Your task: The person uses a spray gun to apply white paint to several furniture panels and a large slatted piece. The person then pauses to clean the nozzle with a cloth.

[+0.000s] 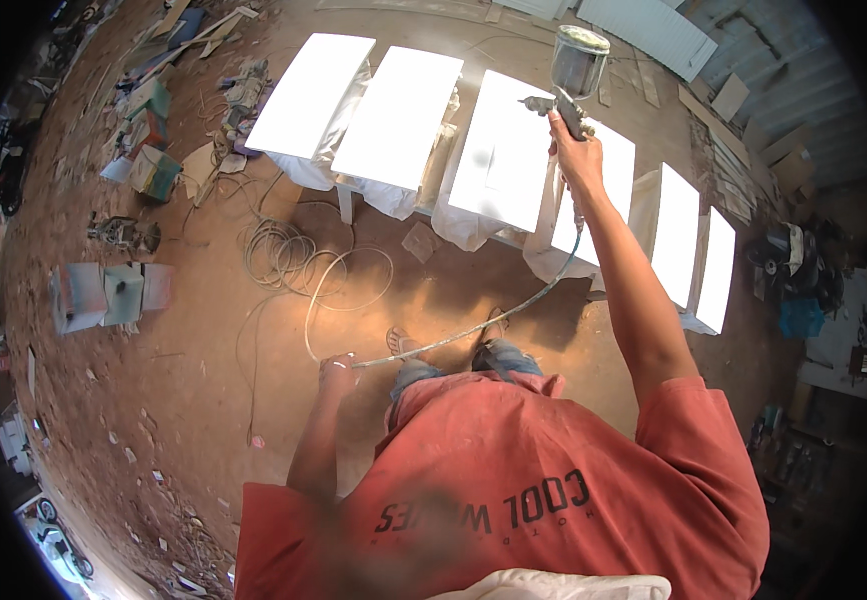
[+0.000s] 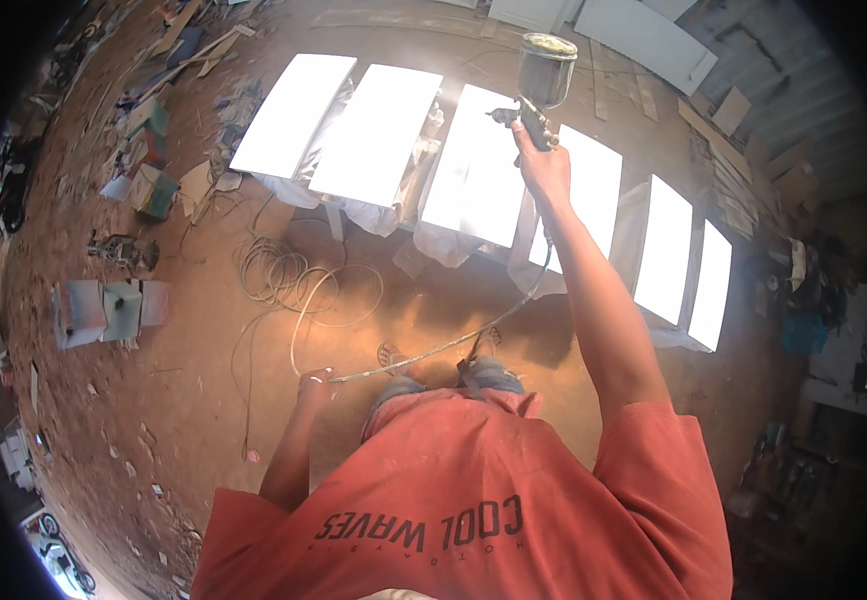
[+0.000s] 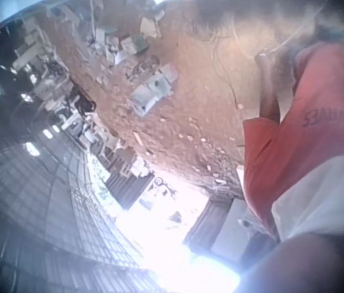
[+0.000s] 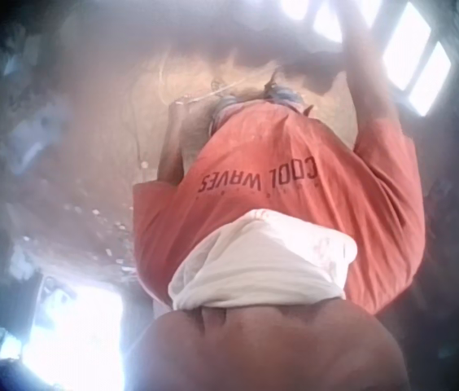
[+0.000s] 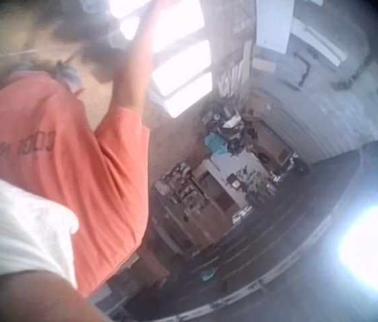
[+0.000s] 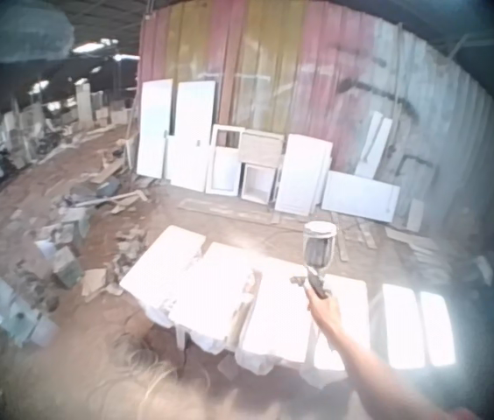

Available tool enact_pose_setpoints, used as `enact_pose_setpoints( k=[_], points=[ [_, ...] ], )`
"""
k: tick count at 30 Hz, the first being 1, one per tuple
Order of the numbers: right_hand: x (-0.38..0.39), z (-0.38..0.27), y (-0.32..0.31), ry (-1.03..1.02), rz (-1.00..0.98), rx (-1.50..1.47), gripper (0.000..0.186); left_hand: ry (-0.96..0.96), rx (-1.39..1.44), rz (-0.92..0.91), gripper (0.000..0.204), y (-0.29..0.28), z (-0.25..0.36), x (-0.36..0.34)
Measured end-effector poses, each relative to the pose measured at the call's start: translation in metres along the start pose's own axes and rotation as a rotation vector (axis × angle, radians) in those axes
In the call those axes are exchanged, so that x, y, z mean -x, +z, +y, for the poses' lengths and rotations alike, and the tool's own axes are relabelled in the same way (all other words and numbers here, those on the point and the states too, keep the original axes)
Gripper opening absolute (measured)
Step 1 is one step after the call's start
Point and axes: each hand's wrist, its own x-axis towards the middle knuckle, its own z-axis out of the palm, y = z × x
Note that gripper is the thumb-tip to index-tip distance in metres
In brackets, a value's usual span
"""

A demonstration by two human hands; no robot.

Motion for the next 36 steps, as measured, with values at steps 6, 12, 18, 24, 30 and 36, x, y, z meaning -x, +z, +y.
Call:
enact_pose_setpoints(
  k=[6,12,18,24,30,36],
  points=[
    [0.086,0.017,-0.027,0.039,-0.231,0.11,0.049,0.201,0.218,0.242,0.019,-0.039,0.012,0.025],
    [0.119,0.019,-0.046,-0.039,-0.371,0.066,0.047,0.288,0.198,0.301,0.024,-0.073,0.041,0.042],
    [0.057,-0.012,-0.024,-0.088,-0.231,0.131,0.047,0.318,0.266,0.358,0.024,-0.095,0.057,0.06],
    [-0.031,-0.018,0.003,-0.15,-0.005,0.161,0.057,0.308,0.298,0.394,0.012,-0.107,0.062,0.075],
    [-0.019,-0.035,0.021,-0.216,0.07,0.211,0.048,0.334,0.313,0.464,0.021,-0.11,0.055,0.079],
    [0.054,-0.028,0.009,-0.145,-0.124,0.221,0.047,0.363,0.34,0.448,0.021,-0.126,0.047,0.069]
  ],
)
